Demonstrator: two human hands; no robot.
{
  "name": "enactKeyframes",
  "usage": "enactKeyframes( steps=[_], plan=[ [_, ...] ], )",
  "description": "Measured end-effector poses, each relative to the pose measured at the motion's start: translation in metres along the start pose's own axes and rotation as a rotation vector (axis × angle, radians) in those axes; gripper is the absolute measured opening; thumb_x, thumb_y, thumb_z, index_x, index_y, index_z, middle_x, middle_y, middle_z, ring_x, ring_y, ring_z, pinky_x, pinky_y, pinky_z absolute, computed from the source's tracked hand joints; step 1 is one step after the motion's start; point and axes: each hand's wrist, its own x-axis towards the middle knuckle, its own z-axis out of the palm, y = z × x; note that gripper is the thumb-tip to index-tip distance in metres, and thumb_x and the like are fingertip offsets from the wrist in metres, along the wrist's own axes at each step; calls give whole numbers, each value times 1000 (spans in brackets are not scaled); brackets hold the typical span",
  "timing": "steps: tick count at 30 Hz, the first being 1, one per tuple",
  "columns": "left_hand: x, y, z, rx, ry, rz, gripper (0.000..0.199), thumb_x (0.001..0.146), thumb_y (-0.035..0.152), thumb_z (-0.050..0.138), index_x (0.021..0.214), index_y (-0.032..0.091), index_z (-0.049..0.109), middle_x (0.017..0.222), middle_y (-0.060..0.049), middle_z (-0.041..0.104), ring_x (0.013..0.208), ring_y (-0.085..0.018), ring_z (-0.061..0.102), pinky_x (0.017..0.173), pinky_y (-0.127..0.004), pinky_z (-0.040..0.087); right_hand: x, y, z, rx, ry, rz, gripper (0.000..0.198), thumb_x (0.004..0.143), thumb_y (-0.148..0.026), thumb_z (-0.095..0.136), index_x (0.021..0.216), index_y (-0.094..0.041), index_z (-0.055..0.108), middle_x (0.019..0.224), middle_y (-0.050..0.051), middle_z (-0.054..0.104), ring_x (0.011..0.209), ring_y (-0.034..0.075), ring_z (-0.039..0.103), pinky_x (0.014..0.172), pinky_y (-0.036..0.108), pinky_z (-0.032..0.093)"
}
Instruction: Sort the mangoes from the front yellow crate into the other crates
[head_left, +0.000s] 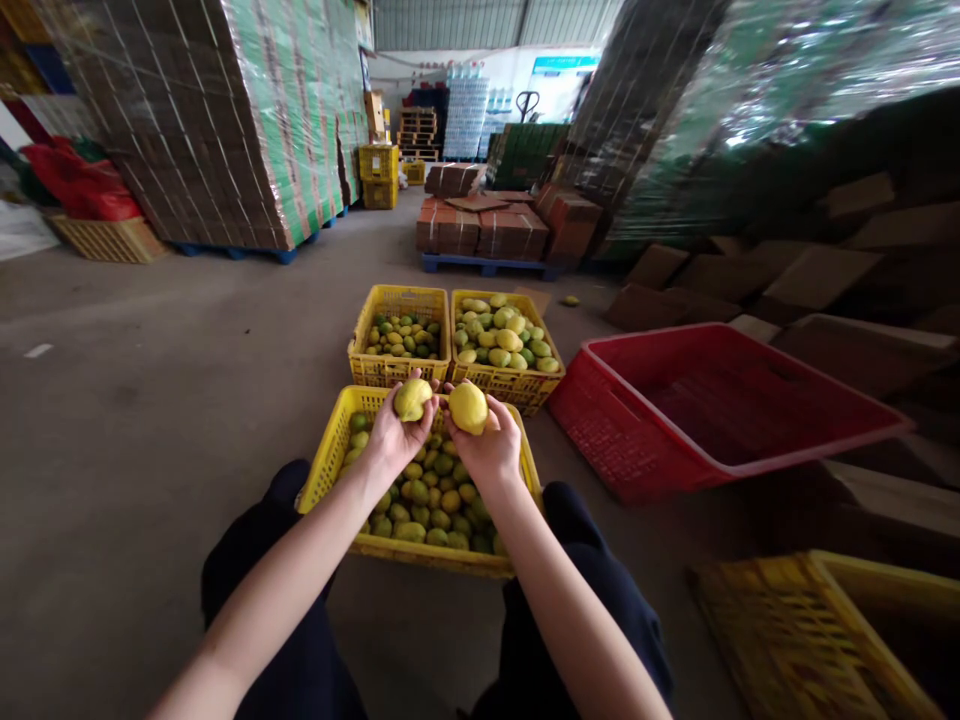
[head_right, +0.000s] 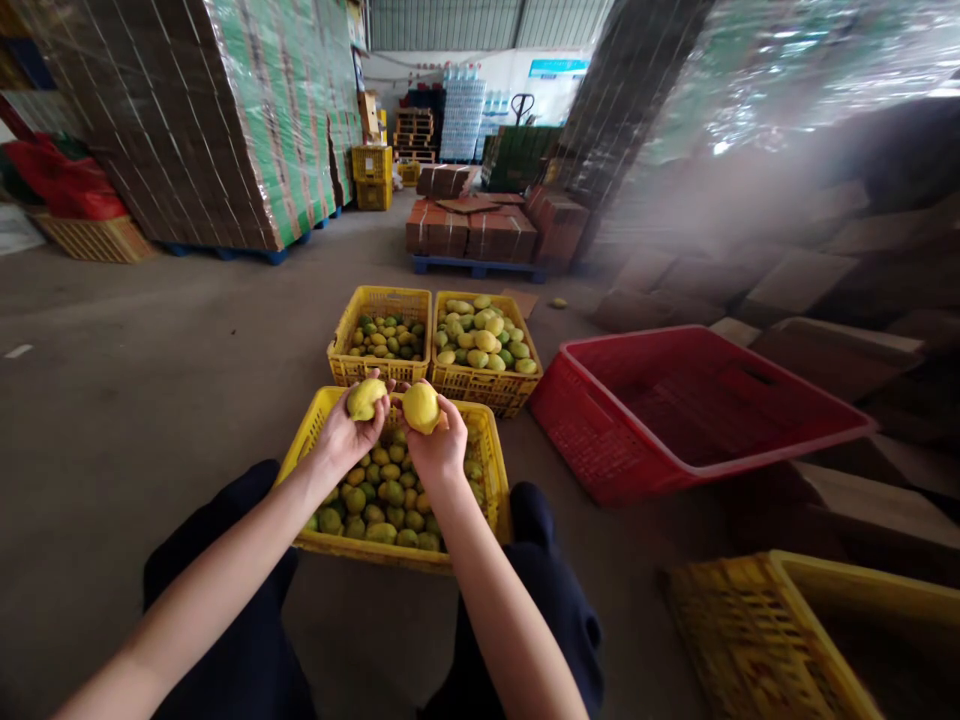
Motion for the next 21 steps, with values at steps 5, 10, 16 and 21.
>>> enactKeyframes(
  steps=[5, 10, 16, 21],
  plan=[
    [-8, 1, 1, -57, -99, -26, 34, 97, 25, 45, 124, 16, 63, 95, -9, 71, 70, -11, 68, 60, -16, 58, -6, 0, 1, 90, -24, 140, 29, 85, -32, 49, 104, -17, 64, 92, 11, 74, 58, 14, 62, 43, 20, 50],
    [-13, 1, 5, -38, -110, 55, 30, 92, 14, 49, 118, 16, 65, 89, -7, 68, 79, -12, 69, 57, -12, 56, -9, 1, 1, 99, -31, 59, 31, 89, -43, 50, 99, -17, 65, 79, 6, 71, 53, 11, 57, 35, 15, 41],
    [-11, 2, 5, -57, 10, 41, 20, 93, 21, 50, 98, 10, 66, 78, -8, 67, 73, -14, 68, 60, -18, 59, -4, 4, -2, 4, -52, 125, 24, 87, -36, 52, 87, -17, 66, 65, 4, 67, 55, 15, 60, 40, 21, 46],
    [-6, -1, -2, -81, 52, 34, 25, 93, 18, 45, 104, 9, 66, 81, -10, 71, 77, -18, 71, 67, -26, 62, 4, 9, -2, 2, 52, 143, 26, 91, -20, 40, 87, -21, 66, 72, 3, 72, 45, 12, 54, 37, 20, 45]
  ],
)
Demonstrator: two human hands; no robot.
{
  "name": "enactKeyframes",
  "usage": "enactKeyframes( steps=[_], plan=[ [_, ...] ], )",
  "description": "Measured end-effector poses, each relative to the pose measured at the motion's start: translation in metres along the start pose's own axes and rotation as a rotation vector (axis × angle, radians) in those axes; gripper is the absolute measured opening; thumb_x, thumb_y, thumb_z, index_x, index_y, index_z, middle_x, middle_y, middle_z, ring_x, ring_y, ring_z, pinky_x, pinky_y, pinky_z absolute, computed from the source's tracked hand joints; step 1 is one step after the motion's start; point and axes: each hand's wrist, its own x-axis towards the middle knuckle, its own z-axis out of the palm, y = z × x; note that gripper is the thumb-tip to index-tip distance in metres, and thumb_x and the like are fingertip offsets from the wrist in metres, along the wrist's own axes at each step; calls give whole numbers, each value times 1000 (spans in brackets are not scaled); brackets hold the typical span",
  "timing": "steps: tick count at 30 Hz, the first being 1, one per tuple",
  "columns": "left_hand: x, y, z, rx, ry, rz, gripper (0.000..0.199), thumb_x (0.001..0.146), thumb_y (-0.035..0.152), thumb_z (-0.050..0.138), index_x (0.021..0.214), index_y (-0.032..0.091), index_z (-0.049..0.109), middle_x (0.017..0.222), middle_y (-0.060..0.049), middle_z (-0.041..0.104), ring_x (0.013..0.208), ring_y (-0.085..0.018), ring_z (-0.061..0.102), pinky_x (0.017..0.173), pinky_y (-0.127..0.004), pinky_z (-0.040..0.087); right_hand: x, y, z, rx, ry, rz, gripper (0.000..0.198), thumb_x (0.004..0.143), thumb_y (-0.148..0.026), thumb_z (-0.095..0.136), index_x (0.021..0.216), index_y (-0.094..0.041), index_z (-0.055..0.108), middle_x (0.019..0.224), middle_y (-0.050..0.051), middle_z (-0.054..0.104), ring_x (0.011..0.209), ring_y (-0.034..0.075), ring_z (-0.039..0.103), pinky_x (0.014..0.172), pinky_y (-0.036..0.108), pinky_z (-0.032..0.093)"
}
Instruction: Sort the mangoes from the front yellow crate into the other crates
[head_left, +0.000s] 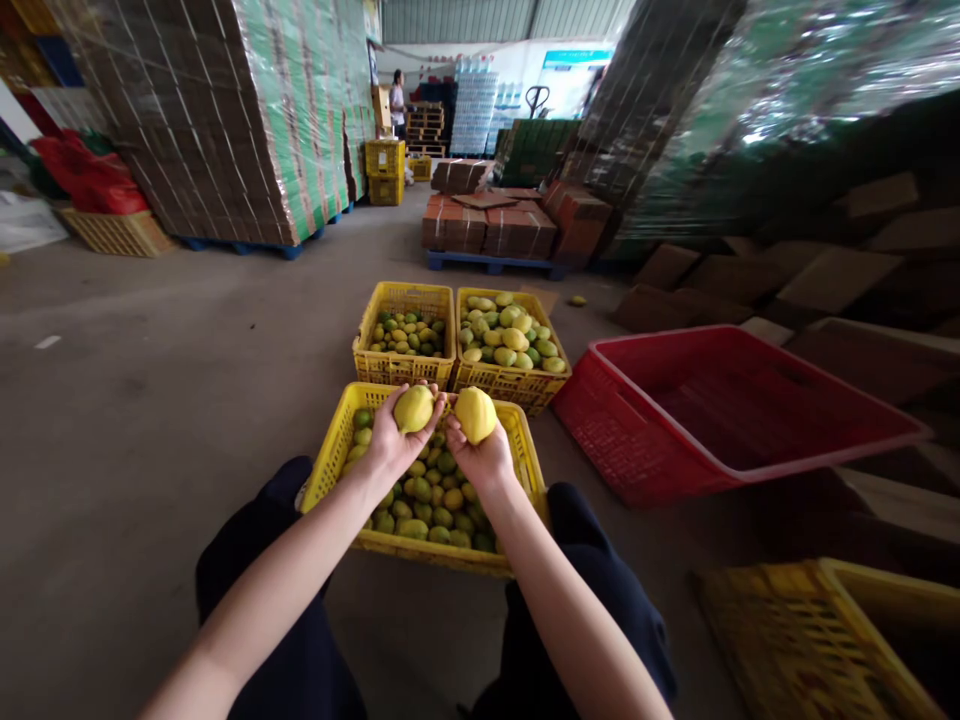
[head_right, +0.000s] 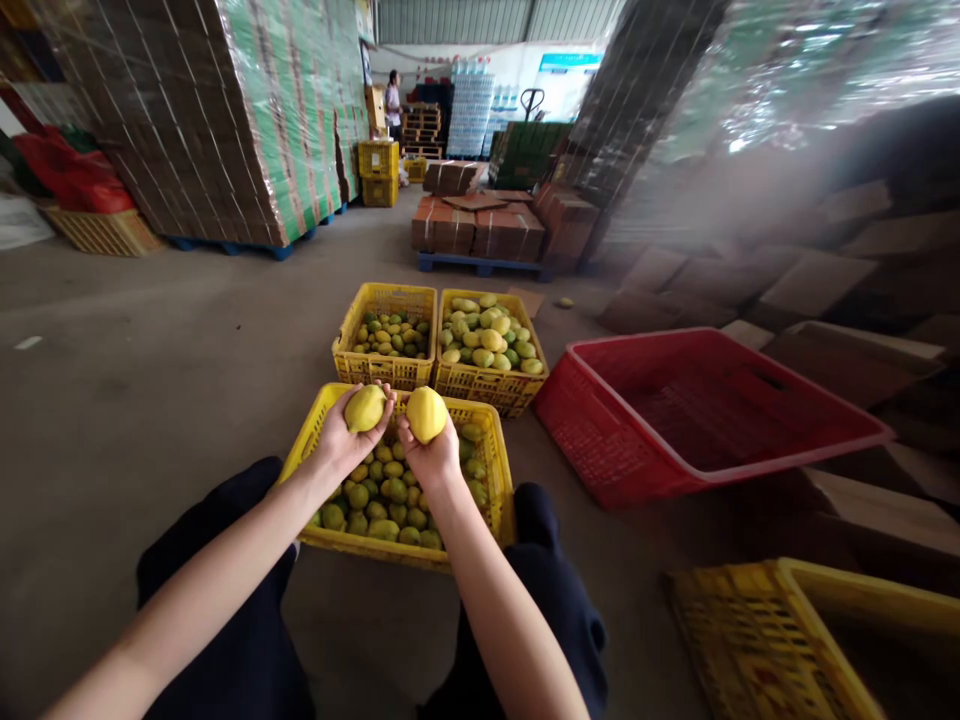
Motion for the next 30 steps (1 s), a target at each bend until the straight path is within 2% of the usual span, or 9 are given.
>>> enactKeyframes(
  steps=[5, 8, 10, 13, 18, 22, 24, 27, 30],
  plan=[
    [-5, 5, -6, 12, -34, 20, 25, 91, 13, 43, 103, 11, 65, 87, -10, 71, 85, -19, 71, 73, -28, 61, -1, -2, 0, -21, -33, -15, 23, 90, -40, 56, 90, -19, 66, 82, 4, 74, 67, 16, 68, 50, 23, 54],
    [-11, 11, -8, 18, -54, 67, 14, 89, 14, 51, 92, 13, 64, 86, -8, 69, 84, -17, 69, 67, -22, 59, -4, -2, 0, -55, -40, -46, 16, 82, -34, 68, 88, -20, 66, 76, 1, 72, 69, 16, 69, 50, 22, 54],
    [-14, 14, -9, 38, -33, 54, 9, 86, 14, 53, 86, 13, 62, 81, -8, 67, 79, -15, 67, 57, -17, 55, -4, -1, -1, -80, -43, -25, 12, 80, -30, 68, 85, -19, 65, 72, 1, 70, 64, 15, 66, 47, 21, 51],
    [-17, 18, -12, 79, -31, -39, 14, 89, 18, 49, 84, 11, 61, 78, -9, 64, 69, -13, 64, 50, -14, 51, -2, 0, -4, -97, -34, 53, 16, 84, -33, 58, 82, -18, 65, 66, 3, 68, 58, 15, 63, 45, 23, 50],
    [-15, 20, -18, 71, -56, -87, 30, 93, 21, 34, 95, 11, 63, 79, -9, 66, 44, -6, 47, 32, -12, 35, 6, 2, -10, -163, -15, 58, 13, 82, -25, 51, 81, -21, 63, 67, 2, 69, 55, 16, 61, 44, 26, 49],
    [-14, 23, -19, 78, -67, -75, 36, 96, 25, 31, 99, 11, 63, 77, -8, 66, 36, -3, 37, 27, -11, 25, 6, 5, -10, -147, 31, 62, 19, 87, -37, 53, 85, -20, 62, 72, 4, 71, 63, 18, 67, 44, 25, 50],
    [-13, 24, -19, 84, -83, -82, 35, 96, 30, 34, 97, 10, 63, 77, -8, 66, 35, -2, 35, 28, -11, 24, 5, 5, -8, -116, 10, 54, 19, 87, -37, 55, 89, -20, 63, 77, 5, 73, 67, 18, 68, 48, 24, 53],
    [-12, 24, -16, 76, -94, -59, 34, 95, 31, 38, 97, 10, 64, 78, -9, 65, 39, -3, 39, 31, -12, 29, 2, 5, -8, -92, -106, 40, 17, 80, -22, 59, 96, -21, 63, 83, 4, 73, 75, 17, 70, 59, 26, 59],
    [-10, 22, -14, 65, -81, -43, 34, 95, 28, 35, 92, 9, 63, 76, -10, 63, 46, -7, 45, 34, -14, 36, 3, 4, -8, -70, -143, 40, 23, 76, -13, 57, 97, -19, 64, 83, 3, 74, 80, 18, 71, 69, 29, 62]
  ],
)
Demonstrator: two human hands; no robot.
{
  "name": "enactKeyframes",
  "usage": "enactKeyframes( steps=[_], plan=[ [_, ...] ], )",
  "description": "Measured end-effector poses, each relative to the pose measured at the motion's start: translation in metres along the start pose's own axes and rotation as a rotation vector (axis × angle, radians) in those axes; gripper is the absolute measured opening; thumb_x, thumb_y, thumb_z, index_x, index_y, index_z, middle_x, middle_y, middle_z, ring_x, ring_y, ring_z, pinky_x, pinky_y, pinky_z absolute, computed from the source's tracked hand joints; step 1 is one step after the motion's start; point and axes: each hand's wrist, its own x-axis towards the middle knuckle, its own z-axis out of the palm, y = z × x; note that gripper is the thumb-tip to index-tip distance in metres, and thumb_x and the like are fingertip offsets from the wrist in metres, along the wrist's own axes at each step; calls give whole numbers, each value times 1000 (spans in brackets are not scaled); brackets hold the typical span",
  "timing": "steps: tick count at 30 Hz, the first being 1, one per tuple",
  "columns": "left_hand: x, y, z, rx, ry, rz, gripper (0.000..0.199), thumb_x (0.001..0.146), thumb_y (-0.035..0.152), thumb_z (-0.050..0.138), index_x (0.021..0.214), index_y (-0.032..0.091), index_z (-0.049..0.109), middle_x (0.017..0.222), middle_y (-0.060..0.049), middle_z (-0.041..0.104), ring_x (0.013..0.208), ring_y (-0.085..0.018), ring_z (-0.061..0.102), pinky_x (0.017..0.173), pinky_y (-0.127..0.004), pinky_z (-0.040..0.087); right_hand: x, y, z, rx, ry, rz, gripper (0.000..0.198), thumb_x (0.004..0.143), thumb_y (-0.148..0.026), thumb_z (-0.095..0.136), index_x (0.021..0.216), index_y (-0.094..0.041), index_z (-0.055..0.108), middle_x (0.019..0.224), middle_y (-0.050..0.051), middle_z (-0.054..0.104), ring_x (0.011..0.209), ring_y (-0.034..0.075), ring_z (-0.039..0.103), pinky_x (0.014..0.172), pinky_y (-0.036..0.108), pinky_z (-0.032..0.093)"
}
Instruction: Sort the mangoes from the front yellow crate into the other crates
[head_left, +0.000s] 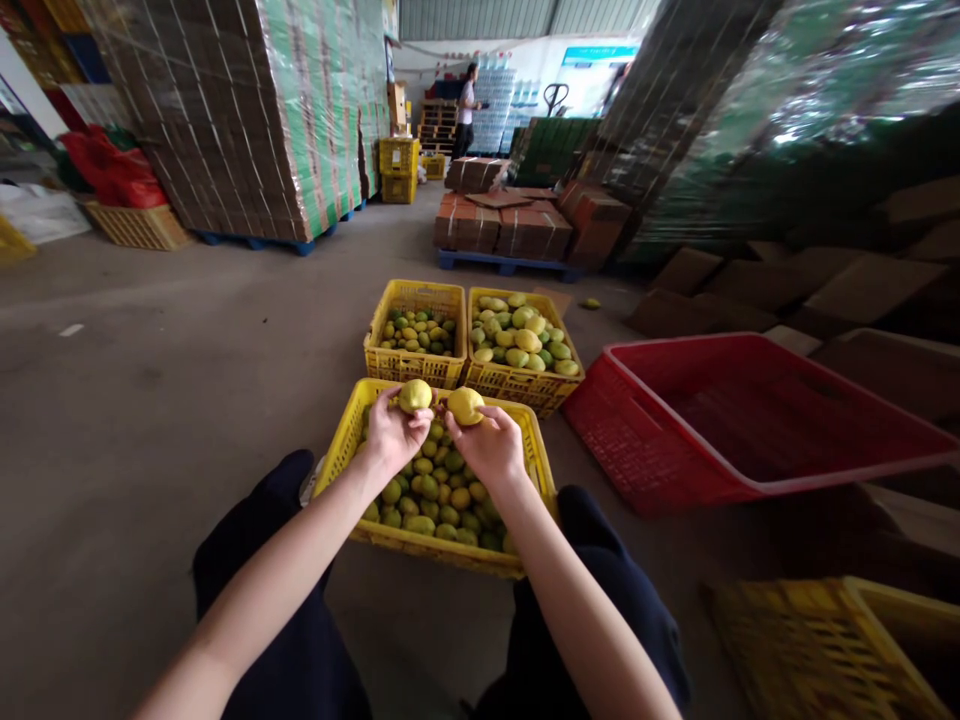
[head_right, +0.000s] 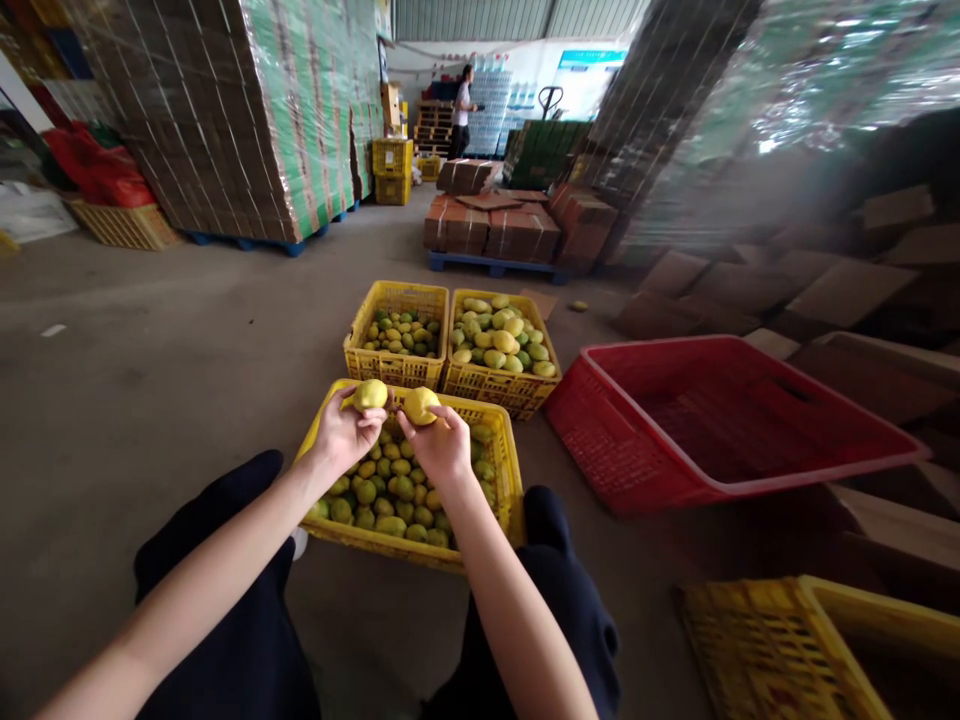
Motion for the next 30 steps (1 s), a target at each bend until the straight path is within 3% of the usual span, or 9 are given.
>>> enactKeyframes(
  steps=[4, 10, 13, 15, 19, 22, 26, 30],
  plan=[
    [1, -2, 3, 52, 1, -34, 39, 99, 28, 30, 85, 10, 62, 70, -8, 59, 45, -7, 43, 34, -14, 35, 2, -1, 1, -29, -22, 75, 16, 86, -25, 58, 96, -15, 66, 87, 8, 75, 82, 18, 72, 69, 27, 62],
    [4, -4, -1, 125, -26, -69, 37, 99, 36, 40, 86, 10, 63, 71, -9, 61, 45, -7, 42, 37, -16, 37, 1, -2, 5, -80, -39, 118, 39, 91, -48, 54, 93, -11, 67, 84, 14, 75, 75, 18, 72, 68, 25, 60],
    [7, -6, -2, 228, -31, 11, 28, 96, 35, 49, 91, 11, 64, 72, -8, 63, 55, -11, 54, 50, -19, 48, -2, -4, 6, -78, -28, 79, 28, 89, -39, 56, 92, -14, 66, 82, 10, 75, 74, 18, 70, 70, 28, 60],
    [7, -5, -2, 346, -47, 189, 16, 90, 24, 60, 101, 15, 66, 81, -7, 67, 68, -13, 62, 62, -21, 53, -3, -6, 6, -69, -14, 28, 24, 87, -37, 57, 97, -17, 65, 84, 7, 75, 75, 19, 70, 67, 31, 59],
    [-2, 2, 2, 605, -161, 511, 52, 67, -2, 75, 112, 25, 69, 115, -6, 68, 104, -18, 64, 81, -19, 53, -6, -10, 10, -125, -2, -71, 25, 84, -36, 60, 102, -20, 65, 93, 5, 74, 75, 20, 68, 59, 31, 56],
    [-9, 6, 1, 808, -204, 617, 59, 54, -6, 81, 106, 22, 72, 115, -8, 69, 106, -19, 63, 83, -18, 51, -10, -12, 16, -248, -19, -251, 21, 77, -25, 67, 98, -21, 67, 94, 3, 73, 75, 16, 66, 62, 27, 53],
    [-9, 5, -5, 948, -217, 644, 55, 54, -3, 82, 101, 24, 73, 111, -8, 70, 98, -20, 64, 80, -21, 53, -17, -14, 21, -399, -49, -462, 33, 65, -10, 76, 95, -23, 71, 100, -1, 72, 80, 12, 63, 67, 21, 50],
    [-5, 6, -6, 872, -209, 537, 52, 56, -5, 79, 100, 22, 74, 110, -9, 71, 95, -20, 66, 77, -21, 54, -18, -15, 21, -430, -57, -474, 42, 60, -4, 77, 96, -24, 73, 104, 0, 73, 84, 14, 63, 76, 25, 50]
  ],
)
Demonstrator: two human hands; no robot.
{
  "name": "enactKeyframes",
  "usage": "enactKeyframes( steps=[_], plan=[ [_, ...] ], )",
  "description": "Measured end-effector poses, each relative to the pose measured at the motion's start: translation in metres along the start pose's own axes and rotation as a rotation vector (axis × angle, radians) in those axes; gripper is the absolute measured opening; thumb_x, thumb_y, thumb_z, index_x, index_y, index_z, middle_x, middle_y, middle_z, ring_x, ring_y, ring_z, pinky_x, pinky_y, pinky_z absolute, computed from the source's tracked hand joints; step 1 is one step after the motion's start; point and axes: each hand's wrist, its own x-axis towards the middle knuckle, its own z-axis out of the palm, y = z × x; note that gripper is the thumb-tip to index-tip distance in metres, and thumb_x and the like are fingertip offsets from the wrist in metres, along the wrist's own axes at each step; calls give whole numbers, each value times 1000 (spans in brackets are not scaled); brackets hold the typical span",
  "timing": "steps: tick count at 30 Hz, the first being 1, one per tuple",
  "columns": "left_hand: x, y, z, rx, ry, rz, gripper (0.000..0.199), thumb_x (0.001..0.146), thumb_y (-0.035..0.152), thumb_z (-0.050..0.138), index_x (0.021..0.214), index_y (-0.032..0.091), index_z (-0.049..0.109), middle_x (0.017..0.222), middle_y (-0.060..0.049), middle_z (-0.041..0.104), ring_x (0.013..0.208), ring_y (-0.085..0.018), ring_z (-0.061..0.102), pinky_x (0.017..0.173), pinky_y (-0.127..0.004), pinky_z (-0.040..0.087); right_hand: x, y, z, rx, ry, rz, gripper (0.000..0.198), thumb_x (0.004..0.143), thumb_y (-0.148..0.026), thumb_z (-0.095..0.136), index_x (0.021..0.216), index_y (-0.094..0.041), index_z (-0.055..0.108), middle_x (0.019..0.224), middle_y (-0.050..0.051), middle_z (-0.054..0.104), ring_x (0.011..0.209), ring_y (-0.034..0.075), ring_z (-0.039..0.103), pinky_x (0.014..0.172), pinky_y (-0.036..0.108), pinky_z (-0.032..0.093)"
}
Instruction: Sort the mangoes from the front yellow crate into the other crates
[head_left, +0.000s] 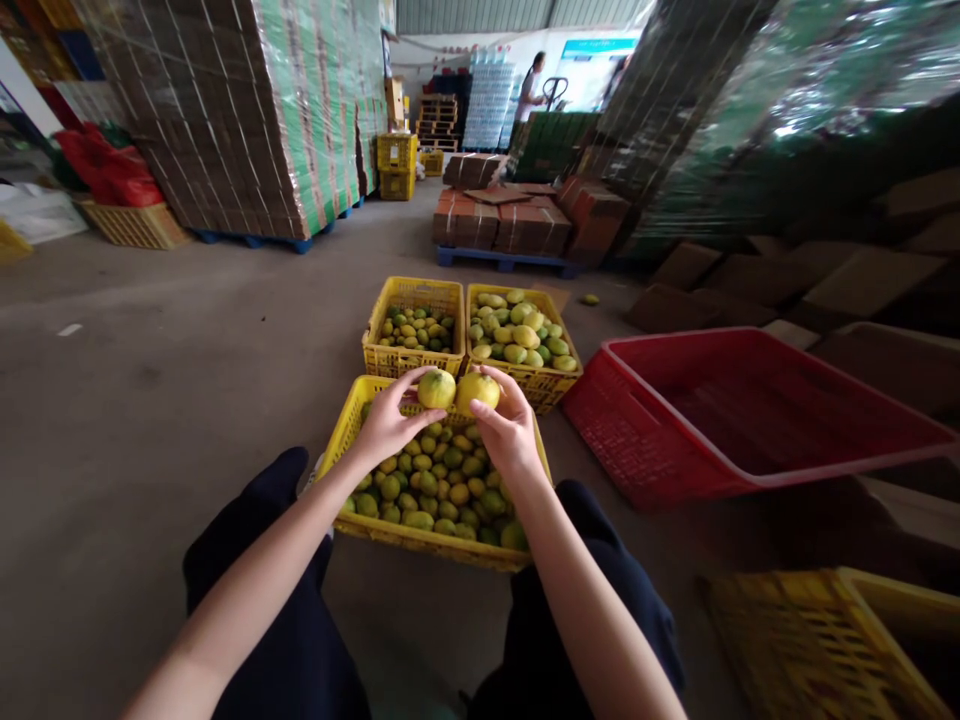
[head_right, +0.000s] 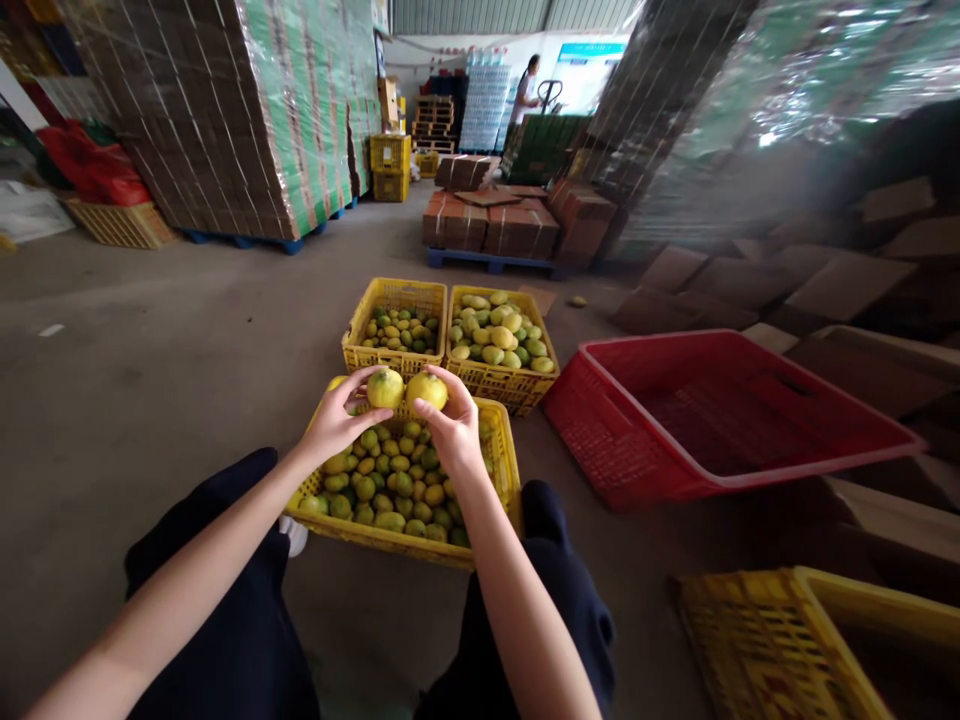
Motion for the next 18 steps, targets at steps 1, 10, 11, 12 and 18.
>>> enactKeyframes(
  steps=[1, 10, 11, 12, 18],
  plan=[
    [1, 1, 0, -46, 2, -41, 51, 57, -6, 77, 100, 21, 74, 110, -9, 72, 96, -19, 66, 78, -20, 54, 1, 1, -1, 6, -5, 11, 43, 59, -5, 78, 98, -23, 73, 106, 1, 73, 86, 14, 64, 78, 26, 50],
    [11, 1, -3, -374, -127, -296, 46, 77, 19, 66, 122, 14, 61, 99, -10, 72, 81, -18, 67, 68, -27, 54, 7, -4, -6, 171, -39, 189, 33, 76, -31, 69, 108, -23, 67, 99, 4, 74, 90, 20, 69, 74, 30, 57],
    [12, -1, -3, -360, -147, -291, 47, 78, 23, 64, 124, 15, 59, 98, -9, 71, 76, -17, 66, 66, -27, 54, 7, -5, -9, 199, -6, 220, 29, 78, -33, 66, 106, -22, 67, 96, 4, 74, 87, 20, 69, 70, 30, 58],
    [14, -4, -3, -322, -156, -293, 48, 80, 28, 62, 125, 15, 58, 96, -9, 70, 72, -15, 64, 64, -27, 53, 9, -6, -11, 230, 36, 252, 27, 80, -34, 64, 104, -22, 67, 93, 4, 74, 83, 19, 69, 65, 29, 58],
    [-7, -59, -4, 529, -415, -691, 39, 78, 41, 68, 109, 18, 63, 81, -2, 64, 61, -13, 58, 53, -24, 46, 15, -18, -34, 451, 450, 450, 25, 92, -35, 44, 93, -19, 63, 74, 4, 70, 56, 13, 60, 42, 19, 47]
  ],
)
